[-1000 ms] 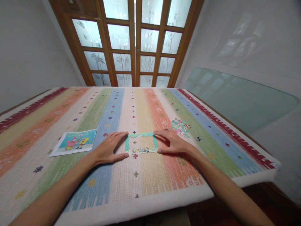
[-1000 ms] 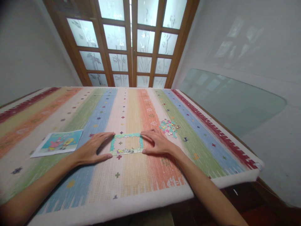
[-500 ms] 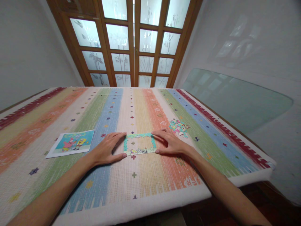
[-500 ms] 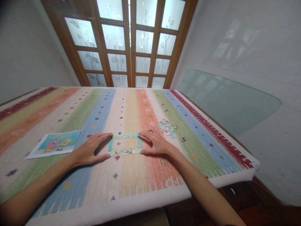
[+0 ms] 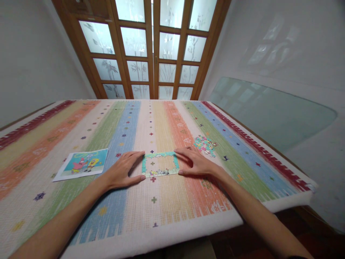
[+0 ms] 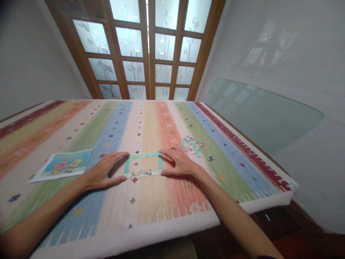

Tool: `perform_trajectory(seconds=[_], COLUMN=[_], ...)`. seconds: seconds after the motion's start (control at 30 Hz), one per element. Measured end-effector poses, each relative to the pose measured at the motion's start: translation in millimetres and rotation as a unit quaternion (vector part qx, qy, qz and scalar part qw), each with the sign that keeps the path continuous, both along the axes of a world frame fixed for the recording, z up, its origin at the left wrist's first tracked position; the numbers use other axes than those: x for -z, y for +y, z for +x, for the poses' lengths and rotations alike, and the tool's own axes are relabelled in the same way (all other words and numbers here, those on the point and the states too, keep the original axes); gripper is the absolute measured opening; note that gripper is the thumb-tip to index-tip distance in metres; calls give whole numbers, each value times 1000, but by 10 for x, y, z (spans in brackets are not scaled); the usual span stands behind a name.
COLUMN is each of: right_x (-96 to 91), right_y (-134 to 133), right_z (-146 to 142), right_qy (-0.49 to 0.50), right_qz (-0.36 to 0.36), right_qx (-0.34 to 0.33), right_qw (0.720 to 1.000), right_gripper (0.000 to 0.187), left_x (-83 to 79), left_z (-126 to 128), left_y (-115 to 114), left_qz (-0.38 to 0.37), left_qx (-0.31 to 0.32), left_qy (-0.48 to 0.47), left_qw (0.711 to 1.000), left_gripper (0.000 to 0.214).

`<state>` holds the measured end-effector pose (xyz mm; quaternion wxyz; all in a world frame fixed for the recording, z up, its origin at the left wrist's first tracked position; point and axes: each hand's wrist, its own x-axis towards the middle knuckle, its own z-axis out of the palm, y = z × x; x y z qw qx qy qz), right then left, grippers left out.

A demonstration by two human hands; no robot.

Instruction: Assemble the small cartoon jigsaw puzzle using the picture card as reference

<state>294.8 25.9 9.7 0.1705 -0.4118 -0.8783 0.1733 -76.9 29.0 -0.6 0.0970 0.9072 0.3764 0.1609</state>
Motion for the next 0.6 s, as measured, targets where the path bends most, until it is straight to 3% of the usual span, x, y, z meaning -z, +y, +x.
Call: perform_trajectory(seconds=[0.6], right_x=[-12], right_y=[11], right_z=[-6], right_qy=[-14], right_qz=[-5], right_qx=[-14], right_qw=[1000], right_gripper=[78], left_x=[-6], left_z=[3], left_y=[-5], left_qz=[6], left_qx=[6], left_qy=[-6], left_qw=[1000], left_gripper=[77])
